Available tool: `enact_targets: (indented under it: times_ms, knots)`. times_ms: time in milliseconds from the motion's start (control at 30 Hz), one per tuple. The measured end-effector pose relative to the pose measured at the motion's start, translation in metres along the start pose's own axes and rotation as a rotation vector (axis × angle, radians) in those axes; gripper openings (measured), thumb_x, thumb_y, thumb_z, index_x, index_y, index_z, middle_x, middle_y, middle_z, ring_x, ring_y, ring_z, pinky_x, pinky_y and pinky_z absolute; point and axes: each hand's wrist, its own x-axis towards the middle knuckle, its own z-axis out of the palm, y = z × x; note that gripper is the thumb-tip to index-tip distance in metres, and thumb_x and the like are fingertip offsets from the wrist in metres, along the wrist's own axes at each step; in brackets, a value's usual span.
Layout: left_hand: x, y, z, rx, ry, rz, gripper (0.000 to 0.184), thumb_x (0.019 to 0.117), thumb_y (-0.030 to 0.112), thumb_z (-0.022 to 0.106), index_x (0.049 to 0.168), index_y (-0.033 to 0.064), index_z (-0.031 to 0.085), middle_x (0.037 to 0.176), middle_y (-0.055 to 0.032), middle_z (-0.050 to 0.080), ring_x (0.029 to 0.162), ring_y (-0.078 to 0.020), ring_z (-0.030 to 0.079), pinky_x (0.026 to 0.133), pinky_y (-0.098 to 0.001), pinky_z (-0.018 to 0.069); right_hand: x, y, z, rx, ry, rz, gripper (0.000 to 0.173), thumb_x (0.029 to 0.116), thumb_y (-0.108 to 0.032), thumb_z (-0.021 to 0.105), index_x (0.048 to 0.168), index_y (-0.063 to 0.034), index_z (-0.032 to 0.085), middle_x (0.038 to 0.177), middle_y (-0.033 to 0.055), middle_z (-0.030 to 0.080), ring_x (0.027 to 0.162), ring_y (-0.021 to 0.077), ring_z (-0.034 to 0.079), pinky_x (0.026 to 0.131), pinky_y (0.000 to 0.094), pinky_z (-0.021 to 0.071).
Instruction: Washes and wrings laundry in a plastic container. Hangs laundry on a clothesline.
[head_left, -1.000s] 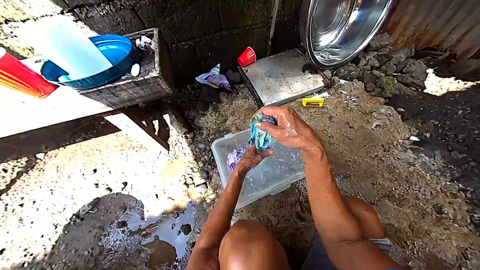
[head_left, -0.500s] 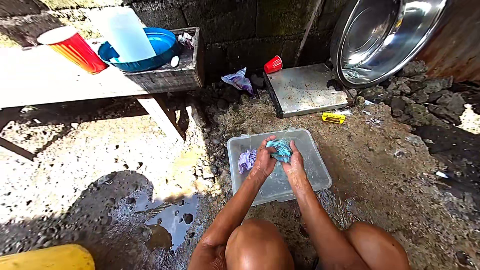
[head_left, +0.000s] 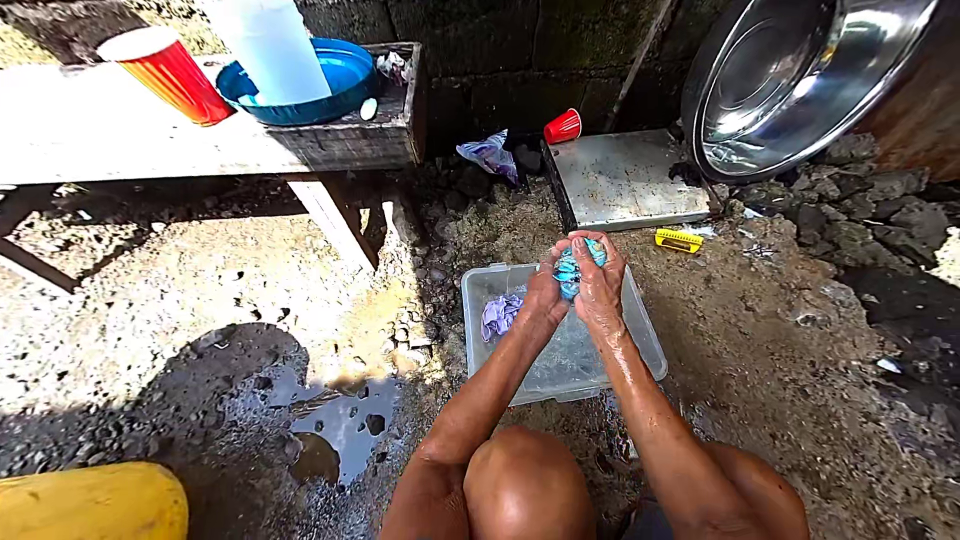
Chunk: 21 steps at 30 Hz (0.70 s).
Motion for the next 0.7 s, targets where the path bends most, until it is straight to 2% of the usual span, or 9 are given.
enact_targets:
  times_ms: [67,167,233,333,433,533,567,600,700]
  knots:
    - [-0.004,0.019,0.000,0.017,-0.098,0.005,0.012,0.1067,0.018,0.047,0.107,0.0159,0.059,0.084,0.0010,0.064,0.072,-0.0077,0.063,0.065,-0.0241,0.0554,0.000,-0.015,0.008,-0.078,-0.058,-0.074,0.023,0.1055,-0.031,0.057,0.102,-0.0112,0.068,0.080,-0.0010,0.071,0.070,0.0093,0.069,0.068,0.0289,0.0611]
    - [0.001,0.036,0.003,0.053,-0.248,0.039,0.023,0.1069,0.010,0.043,0.090,0.0171,0.056,0.063,0.0070,0.055,0.051,0.0004,0.053,0.049,-0.0145,0.0471,-0.005,-0.033,0.012,-0.248,-0.286,-0.285,0.046,0.1092,-0.037,0.044,0.076,-0.0094,0.061,0.062,-0.0026,0.058,0.053,0.0041,0.055,0.052,0.0213,0.0501]
    - [-0.004,0.048,0.007,0.219,-0.324,-0.006,0.024,0.1099,0.014,0.039,0.096,0.0157,0.059,0.068,0.0074,0.060,0.059,0.0012,0.058,0.055,-0.0145,0.0498,-0.013,-0.043,0.013,-0.404,-0.449,-0.403,0.055,0.1101,-0.032,0.039,0.066,-0.0060,0.059,0.058,0.0017,0.056,0.051,0.0075,0.054,0.050,0.0250,0.0465]
    - [-0.005,0.057,0.004,0.618,-0.593,-0.087,0.018,0.1066,0.014,0.045,0.110,0.0145,0.063,0.078,0.0101,0.057,0.068,0.0027,0.055,0.062,-0.0130,0.0478,-0.027,-0.042,0.006,-0.647,-0.710,-0.672,0.050,0.1033,-0.031,0.048,0.063,-0.0067,0.063,0.057,0.0036,0.058,0.055,0.0148,0.059,0.054,0.0348,0.0495]
    - [0.005,0.044,0.005,1.015,-0.892,-0.212,0.016,0.1011,0.015,0.053,0.101,0.0129,0.069,0.065,0.0103,0.049,0.055,0.0012,0.045,0.052,-0.0167,0.0378,-0.052,-0.020,-0.005,-0.859,-0.937,-0.915,0.049,0.1015,-0.038,0.054,0.061,-0.0100,0.061,0.052,0.0013,0.054,0.052,0.0180,0.058,0.053,0.0362,0.0468]
    - [0.013,0.018,0.015,1.664,-1.073,-0.243,0.020,0.1050,0.020,0.055,0.105,0.0077,0.071,0.066,-0.0004,0.049,0.055,-0.0086,0.041,0.054,-0.0273,0.0353,-0.072,0.011,-0.012,-1.100,-1.206,-0.810,0.048,0.1060,-0.036,0.048,0.076,-0.0068,0.070,0.064,0.0076,0.065,0.066,0.0260,0.069,0.060,0.0437,0.0568]
    - [0.018,0.005,0.016,1.864,-1.102,-0.233,0.020,0.1052,0.018,0.055,0.109,0.0063,0.071,0.076,-0.0066,0.057,0.064,-0.0160,0.048,0.062,-0.0356,0.0417,-0.076,0.022,-0.013,-1.138,-1.288,-0.684,0.045,0.1070,-0.034,0.046,0.086,-0.0046,0.073,0.075,0.0116,0.070,0.077,0.0302,0.073,0.068,0.0482,0.0587]
    - [0.024,-0.008,0.012,2.022,-1.083,-0.196,0.018,0.1027,0.014,0.057,0.107,0.0047,0.071,0.085,-0.0113,0.064,0.074,-0.0235,0.058,0.069,-0.0434,0.0475,-0.077,0.035,-0.015,-1.146,-1.342,-0.547,0.042,0.1076,-0.032,0.045,0.097,-0.0035,0.074,0.089,0.0153,0.073,0.090,0.0339,0.073,0.078,0.0528,0.0582]
    - [0.006,-0.033,0.006,2.249,-0.759,-0.089,0.013,0.0984,0.004,0.059,0.104,-0.0053,0.066,0.100,-0.0236,0.067,0.097,-0.0405,0.066,0.083,-0.0573,0.0506,-0.078,0.056,-0.016,-1.161,-1.498,-0.141,0.037,0.1088,-0.024,0.046,0.126,0.0002,0.068,0.124,0.0242,0.069,0.120,0.0400,0.065,0.103,0.0588,0.0478]
